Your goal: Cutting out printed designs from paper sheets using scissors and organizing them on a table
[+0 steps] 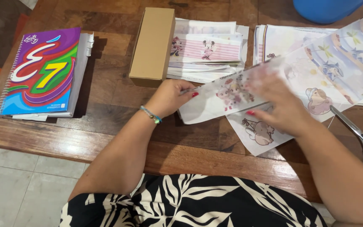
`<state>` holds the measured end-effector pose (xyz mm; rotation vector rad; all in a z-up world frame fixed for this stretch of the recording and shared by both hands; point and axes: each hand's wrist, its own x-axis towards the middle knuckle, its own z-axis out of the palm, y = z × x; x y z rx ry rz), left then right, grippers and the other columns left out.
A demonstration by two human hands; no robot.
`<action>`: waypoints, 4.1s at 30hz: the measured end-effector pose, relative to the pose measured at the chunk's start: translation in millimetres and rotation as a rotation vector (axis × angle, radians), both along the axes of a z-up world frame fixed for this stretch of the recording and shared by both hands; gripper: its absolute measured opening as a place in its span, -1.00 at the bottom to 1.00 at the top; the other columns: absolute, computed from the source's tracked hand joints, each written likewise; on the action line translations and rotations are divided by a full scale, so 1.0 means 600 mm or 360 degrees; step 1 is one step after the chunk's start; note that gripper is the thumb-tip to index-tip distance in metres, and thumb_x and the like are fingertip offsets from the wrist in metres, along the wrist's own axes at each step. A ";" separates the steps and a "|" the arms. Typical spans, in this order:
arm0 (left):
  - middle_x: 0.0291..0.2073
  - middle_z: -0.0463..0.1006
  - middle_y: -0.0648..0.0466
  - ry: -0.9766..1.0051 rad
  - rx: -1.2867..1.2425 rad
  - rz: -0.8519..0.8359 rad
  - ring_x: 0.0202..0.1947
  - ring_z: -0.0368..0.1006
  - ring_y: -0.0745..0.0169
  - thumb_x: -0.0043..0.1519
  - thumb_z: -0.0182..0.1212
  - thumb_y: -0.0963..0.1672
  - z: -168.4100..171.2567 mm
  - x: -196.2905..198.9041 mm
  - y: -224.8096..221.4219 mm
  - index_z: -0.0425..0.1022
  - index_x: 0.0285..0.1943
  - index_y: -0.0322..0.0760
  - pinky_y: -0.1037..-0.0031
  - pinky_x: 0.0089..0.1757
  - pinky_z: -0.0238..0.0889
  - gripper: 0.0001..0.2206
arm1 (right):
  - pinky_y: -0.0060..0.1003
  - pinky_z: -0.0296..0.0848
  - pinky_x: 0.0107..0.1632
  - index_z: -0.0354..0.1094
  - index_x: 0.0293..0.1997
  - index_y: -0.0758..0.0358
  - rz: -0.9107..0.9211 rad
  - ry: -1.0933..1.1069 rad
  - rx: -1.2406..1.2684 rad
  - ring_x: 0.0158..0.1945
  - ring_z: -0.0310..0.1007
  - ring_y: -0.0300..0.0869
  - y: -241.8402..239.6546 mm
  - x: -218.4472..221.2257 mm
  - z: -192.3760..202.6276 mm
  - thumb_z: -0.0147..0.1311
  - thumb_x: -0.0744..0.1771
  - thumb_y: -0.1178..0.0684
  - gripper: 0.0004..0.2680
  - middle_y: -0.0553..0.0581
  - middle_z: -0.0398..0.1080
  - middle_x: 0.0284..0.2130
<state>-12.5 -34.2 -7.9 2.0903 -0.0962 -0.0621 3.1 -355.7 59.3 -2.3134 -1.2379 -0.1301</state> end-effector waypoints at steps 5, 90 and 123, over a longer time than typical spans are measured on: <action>-0.28 0.72 0.23 -0.0129 -0.0048 -0.0162 -0.26 0.50 0.56 0.23 0.34 -0.17 0.073 -0.025 0.019 0.71 -0.17 -0.20 0.63 -0.21 0.33 -0.92 | 0.17 -0.06 0.44 -0.42 0.58 0.04 -0.1305 0.0725 0.0177 0.52 -0.09 0.17 -0.009 -0.001 0.078 0.35 0.23 0.10 -0.15 0.27 -0.14 0.53; 0.34 0.46 -0.02 -0.0188 -0.0454 0.0994 0.31 0.41 0.26 0.11 0.29 -0.05 0.038 0.043 0.190 0.28 0.46 -0.23 0.46 0.25 0.23 -0.33 | -0.28 0.41 -0.24 0.44 -0.13 0.03 -0.1410 0.1011 0.0569 -0.26 0.46 -0.28 0.150 0.307 -0.128 0.33 0.30 -0.08 -0.82 -0.11 0.53 -0.24; 0.48 0.07 -0.05 -0.0898 0.1775 0.0957 0.08 0.31 -0.29 0.11 0.34 0.07 0.012 0.021 0.068 0.43 0.38 0.29 -0.05 -0.22 0.36 -0.44 | -0.04 0.29 -0.50 0.34 -0.21 0.09 -0.1352 0.0967 0.0468 -0.38 0.38 -0.16 0.147 0.282 -0.109 0.28 0.35 -0.09 -0.82 0.00 0.40 -0.33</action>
